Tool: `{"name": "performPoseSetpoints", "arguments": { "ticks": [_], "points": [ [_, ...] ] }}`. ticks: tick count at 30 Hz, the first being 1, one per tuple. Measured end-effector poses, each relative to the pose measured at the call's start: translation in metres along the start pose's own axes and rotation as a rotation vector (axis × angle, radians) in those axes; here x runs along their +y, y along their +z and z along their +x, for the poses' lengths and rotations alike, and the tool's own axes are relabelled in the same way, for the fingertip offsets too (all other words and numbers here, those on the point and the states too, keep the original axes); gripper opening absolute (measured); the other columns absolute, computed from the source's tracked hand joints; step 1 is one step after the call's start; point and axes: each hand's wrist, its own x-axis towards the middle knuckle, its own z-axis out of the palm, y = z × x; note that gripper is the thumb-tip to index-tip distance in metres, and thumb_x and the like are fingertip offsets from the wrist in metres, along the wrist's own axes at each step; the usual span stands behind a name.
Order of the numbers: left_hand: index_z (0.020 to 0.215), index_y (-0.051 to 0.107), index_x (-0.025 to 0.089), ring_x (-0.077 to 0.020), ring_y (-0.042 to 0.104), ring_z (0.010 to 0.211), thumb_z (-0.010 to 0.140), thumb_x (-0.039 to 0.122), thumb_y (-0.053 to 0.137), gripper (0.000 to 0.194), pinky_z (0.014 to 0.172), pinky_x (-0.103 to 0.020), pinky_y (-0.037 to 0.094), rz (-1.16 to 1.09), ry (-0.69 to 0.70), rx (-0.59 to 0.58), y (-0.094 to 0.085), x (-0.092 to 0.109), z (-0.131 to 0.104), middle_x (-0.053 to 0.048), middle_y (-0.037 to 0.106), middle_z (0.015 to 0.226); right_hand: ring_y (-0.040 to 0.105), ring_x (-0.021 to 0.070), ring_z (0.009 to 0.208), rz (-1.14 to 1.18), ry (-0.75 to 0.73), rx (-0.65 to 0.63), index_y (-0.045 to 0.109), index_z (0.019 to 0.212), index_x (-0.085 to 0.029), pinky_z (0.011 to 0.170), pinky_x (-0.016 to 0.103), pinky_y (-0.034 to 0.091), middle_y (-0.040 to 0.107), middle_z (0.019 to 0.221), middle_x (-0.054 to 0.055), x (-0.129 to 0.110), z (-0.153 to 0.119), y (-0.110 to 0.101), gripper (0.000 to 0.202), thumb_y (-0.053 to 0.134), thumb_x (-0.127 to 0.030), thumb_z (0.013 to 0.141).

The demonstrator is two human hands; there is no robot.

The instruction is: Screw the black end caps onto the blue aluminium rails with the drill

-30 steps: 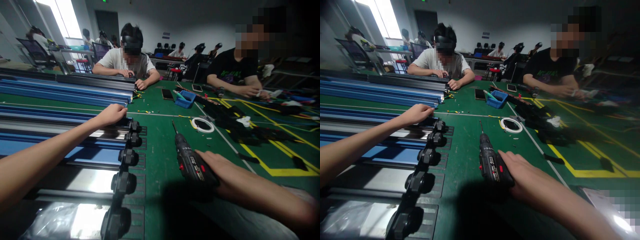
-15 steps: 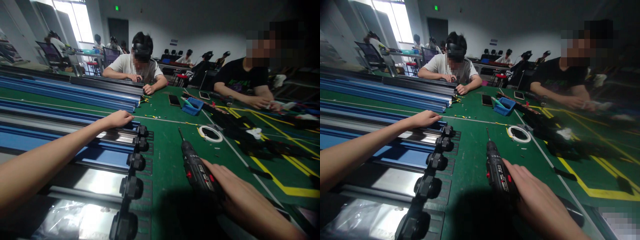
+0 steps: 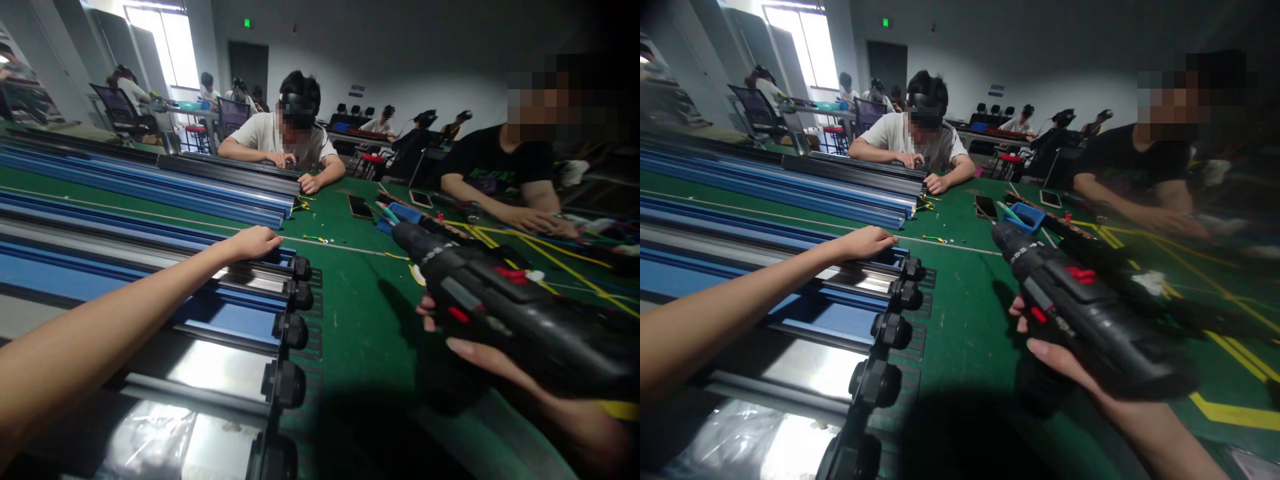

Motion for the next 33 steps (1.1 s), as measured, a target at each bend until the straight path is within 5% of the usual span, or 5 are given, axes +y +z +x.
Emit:
{"name": "performPoseSetpoints", "arguments": {
  "ticks": [6,14,22,26,33],
  "points": [
    [0.073,0.069,0.015,-0.0173,0.051,0.057,0.099,0.049,0.037,0.053,0.061,-0.029,0.033,-0.053,0.071,-0.007,-0.002,0.004,-0.002,-0.006,0.061,0.063,0.069,0.0264,0.101,0.737,0.254,0.016,0.066,0.123,-0.019,0.085,0.035,0.061,0.067,0.116,0.013,-0.009,0.037,0.043,0.049,0.049,-0.051,0.090],
    [0.095,0.074,0.014,-0.0170,0.060,0.070,0.089,0.042,0.056,0.034,0.064,-0.025,0.038,-0.129,0.191,-0.140,-0.009,0.008,-0.008,-0.004,0.072,0.080,0.062,0.0287,0.115,0.771,0.382,-0.080,0.065,0.130,-0.026,0.112,0.037,0.045,0.065,0.118,0.010,0.046,0.046,0.044,0.056,0.037,-0.058,0.095],
    [0.131,0.063,0.015,-0.0228,0.065,0.109,0.086,0.035,0.065,0.050,0.093,-0.028,0.046,-0.149,0.369,-0.037,-0.010,0.015,-0.008,-0.011,0.070,0.124,0.061,0.0316,0.116,0.815,0.397,-0.090,0.069,0.126,-0.026,0.111,0.039,0.044,0.067,0.114,0.011,0.057,0.041,0.044,0.053,0.039,-0.055,0.094],
    [0.129,0.065,0.015,-0.0233,0.067,0.106,0.085,0.043,0.069,0.052,0.091,-0.029,0.048,-0.177,0.321,-0.049,-0.007,0.019,-0.006,-0.011,0.071,0.121,0.060,0.0341,0.120,0.718,0.357,-0.115,0.065,0.130,-0.025,0.112,0.043,0.044,0.065,0.120,0.013,0.059,0.041,0.044,0.057,0.034,-0.058,0.095],
    [0.106,0.073,0.013,-0.0204,0.068,0.097,0.084,0.017,0.051,0.032,0.090,-0.029,0.049,-0.279,0.320,0.079,-0.010,0.018,-0.006,-0.008,0.075,0.105,0.064,0.0221,0.105,0.839,0.381,-0.107,0.062,0.132,-0.023,0.107,0.039,0.051,0.065,0.109,0.007,0.065,0.043,0.045,0.055,0.035,-0.055,0.097]
  ]
}}
